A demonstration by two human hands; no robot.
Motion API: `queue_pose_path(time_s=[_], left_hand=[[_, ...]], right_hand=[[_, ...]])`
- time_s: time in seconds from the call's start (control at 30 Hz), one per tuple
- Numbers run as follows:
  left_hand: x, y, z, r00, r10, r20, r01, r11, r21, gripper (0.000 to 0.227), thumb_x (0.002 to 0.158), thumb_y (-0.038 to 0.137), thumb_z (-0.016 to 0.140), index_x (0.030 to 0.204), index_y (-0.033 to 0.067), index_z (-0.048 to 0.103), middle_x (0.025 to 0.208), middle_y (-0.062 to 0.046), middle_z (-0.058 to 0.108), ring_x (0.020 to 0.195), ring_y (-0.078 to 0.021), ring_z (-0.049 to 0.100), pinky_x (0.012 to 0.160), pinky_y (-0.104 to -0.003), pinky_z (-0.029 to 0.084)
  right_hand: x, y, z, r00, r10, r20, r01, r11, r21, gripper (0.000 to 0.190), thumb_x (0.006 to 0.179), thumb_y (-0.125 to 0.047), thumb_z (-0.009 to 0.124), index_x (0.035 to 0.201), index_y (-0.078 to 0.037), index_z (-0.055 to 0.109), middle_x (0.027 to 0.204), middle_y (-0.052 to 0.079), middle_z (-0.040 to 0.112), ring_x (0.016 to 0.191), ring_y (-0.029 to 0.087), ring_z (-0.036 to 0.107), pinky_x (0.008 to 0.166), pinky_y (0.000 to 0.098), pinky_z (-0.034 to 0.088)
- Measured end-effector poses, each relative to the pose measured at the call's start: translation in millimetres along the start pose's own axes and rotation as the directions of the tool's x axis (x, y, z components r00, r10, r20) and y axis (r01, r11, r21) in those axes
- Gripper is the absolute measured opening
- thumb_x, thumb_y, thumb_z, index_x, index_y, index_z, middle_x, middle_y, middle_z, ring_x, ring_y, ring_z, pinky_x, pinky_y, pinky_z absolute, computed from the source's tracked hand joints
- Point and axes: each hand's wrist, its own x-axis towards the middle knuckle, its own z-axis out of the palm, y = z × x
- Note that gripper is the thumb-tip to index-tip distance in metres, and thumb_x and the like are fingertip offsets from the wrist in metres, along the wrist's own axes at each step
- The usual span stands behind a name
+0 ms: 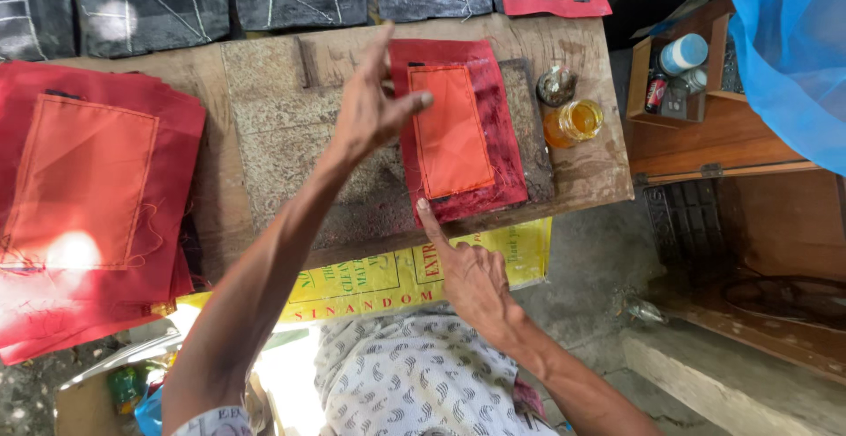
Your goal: The person repeatedly rubs the surface of red fabric pieces with their right index finger. They handle the fabric one at a time, picking it up, rubbing it, and placing it back on the table. The person also stacks the treated pieces together.
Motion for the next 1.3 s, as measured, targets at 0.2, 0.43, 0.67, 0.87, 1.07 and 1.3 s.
queue_pose_path(time_s=[0.2,0.43,0.67,0.87,1.07,1.3], left_hand=[[94.6,2.7,-6.6,0.95,0.148,0.276,-0.222,0.94,0.259,0.105,0.064,0.022,0.098,0.148,-0.0042,0.041,0.144,-0.026,0.053,0.12,-0.0367,0.065,0.106,-0.046,0.05],[118.8,32.0,14.0,0.914,-0.02,0.406,-0.227,0.804,0.55,0.074,0.057,0.019,0.097,0.116,-0.0052,0.06,0.102,-0.021,0.071,0.091,-0.0328,0.07,0.078,-0.042,0.058],[85.9,103.8,10.2,0.756,-0.11,0.646,-0.466,0.602,0.648,0.015,0.067,-0.003,0.072,0.073,0.0035,0.06,0.062,-0.005,0.053,0.055,-0.0209,0.055,0.044,-0.038,0.045],[35.0,157.8,-13.1,0.712,-0.047,0.7,-0.564,0.555,0.611,0.009,0.07,-0.007,0.064,0.073,0.0008,0.059,0.06,-0.005,0.053,0.052,-0.021,0.052,0.039,-0.039,0.042],[10.9,187.6,-75.8,0.821,0.097,0.562,-0.481,0.648,0.591,0.024,0.077,0.009,0.081,0.097,0.0048,0.068,0.077,-0.011,0.068,0.062,-0.0244,0.065,0.048,-0.04,0.048],[-40.2,87.0,-55.8,0.946,-0.218,0.241,0.288,0.906,-0.31,0.034,0.078,-0.007,0.076,0.111,-0.0014,0.068,0.09,-0.015,0.078,0.077,-0.0202,0.081,0.067,-0.035,0.065]], right_hand=[[-0.8,-0.3,20.5,0.963,-0.265,0.041,-0.135,-0.348,0.928,0.104,0.086,0.005,0.055,0.169,-0.035,0.008,0.07,0.0,0.049,0.055,0.013,0.046,0.048,0.0348,0.049],[-39.3,27.8,6.4,0.936,-0.316,0.156,-0.347,-0.748,0.566,0.072,0.094,-0.002,0.053,0.162,-0.017,0.036,0.064,-0.002,0.045,0.053,0.01,0.044,0.045,0.0249,0.046],[-10.9,156.7,-99.2,0.728,0.16,-0.667,-0.047,0.982,0.185,0.059,0.082,0.011,0.054,0.134,-0.008,0.073,0.1,0.008,0.068,0.1,0.026,0.055,0.085,0.0386,0.05],[33.6,203.4,-126.1,0.848,-0.101,-0.52,0.0,0.982,-0.189,0.058,0.063,0.007,0.07,0.114,-0.017,0.082,0.165,0.018,0.033,0.151,0.039,0.021,0.119,0.0587,0.021],[45.3,209.8,-125.8,0.891,-0.044,-0.453,0.024,0.999,-0.049,0.051,0.064,0.007,0.073,0.11,-0.013,0.08,0.161,0.016,0.04,0.148,0.036,0.029,0.119,0.056,0.02],[8.5,230.9,-99.2,0.868,0.194,-0.456,0.231,0.655,0.719,0.057,0.08,0.005,0.048,0.128,-0.013,0.073,0.152,0.008,0.057,0.117,0.021,0.059,0.097,0.0298,0.046]])
